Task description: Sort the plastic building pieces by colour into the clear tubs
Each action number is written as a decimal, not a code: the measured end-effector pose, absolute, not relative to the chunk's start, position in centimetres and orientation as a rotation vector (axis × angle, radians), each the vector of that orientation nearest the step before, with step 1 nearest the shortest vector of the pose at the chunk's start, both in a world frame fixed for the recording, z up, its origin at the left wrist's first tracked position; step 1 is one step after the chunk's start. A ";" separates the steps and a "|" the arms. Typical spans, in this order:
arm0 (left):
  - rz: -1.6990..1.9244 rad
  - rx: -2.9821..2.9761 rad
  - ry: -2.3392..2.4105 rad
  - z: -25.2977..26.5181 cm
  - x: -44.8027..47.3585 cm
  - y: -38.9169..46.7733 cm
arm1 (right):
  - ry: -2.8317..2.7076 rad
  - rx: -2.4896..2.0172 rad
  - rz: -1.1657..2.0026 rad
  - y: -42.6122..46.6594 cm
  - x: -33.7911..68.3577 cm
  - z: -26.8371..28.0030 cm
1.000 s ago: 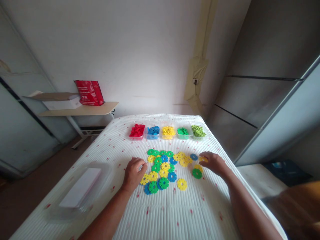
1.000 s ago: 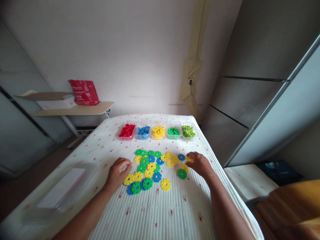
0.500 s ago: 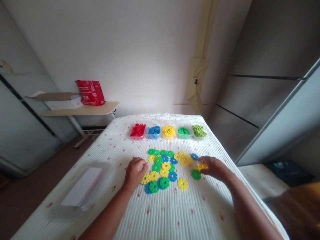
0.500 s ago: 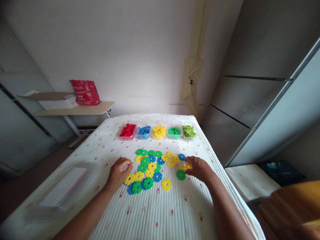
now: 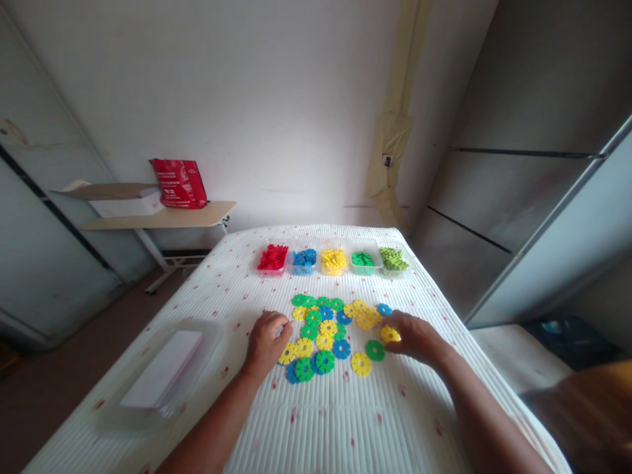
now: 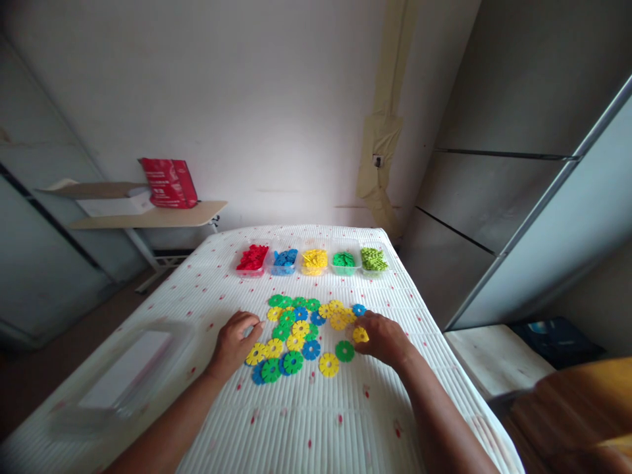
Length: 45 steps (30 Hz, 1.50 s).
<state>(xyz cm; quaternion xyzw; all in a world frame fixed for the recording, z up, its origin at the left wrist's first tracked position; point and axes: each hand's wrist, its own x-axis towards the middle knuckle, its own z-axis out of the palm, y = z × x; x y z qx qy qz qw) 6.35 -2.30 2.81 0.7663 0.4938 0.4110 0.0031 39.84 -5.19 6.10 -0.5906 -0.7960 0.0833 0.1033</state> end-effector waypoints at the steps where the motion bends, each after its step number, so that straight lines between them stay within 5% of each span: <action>1: 1.287 2.406 1.548 2.8 6.3 -2.3 | -2.349 -1.744 0.249 -5.2 39.8 6.1; 16: 1.250 2.426 1.579 2.0 6.1 -1.9 | -2.444 -1.776 0.258 -4.7 38.2 7.5; 27: 1.242 2.369 1.620 2.1 6.2 -2.0 | -2.353 -1.805 -0.234 6.6 31.0 14.6; 45: 1.223 2.264 1.627 2.3 6.2 -2.2 | -2.347 -1.884 0.013 15.1 26.9 10.0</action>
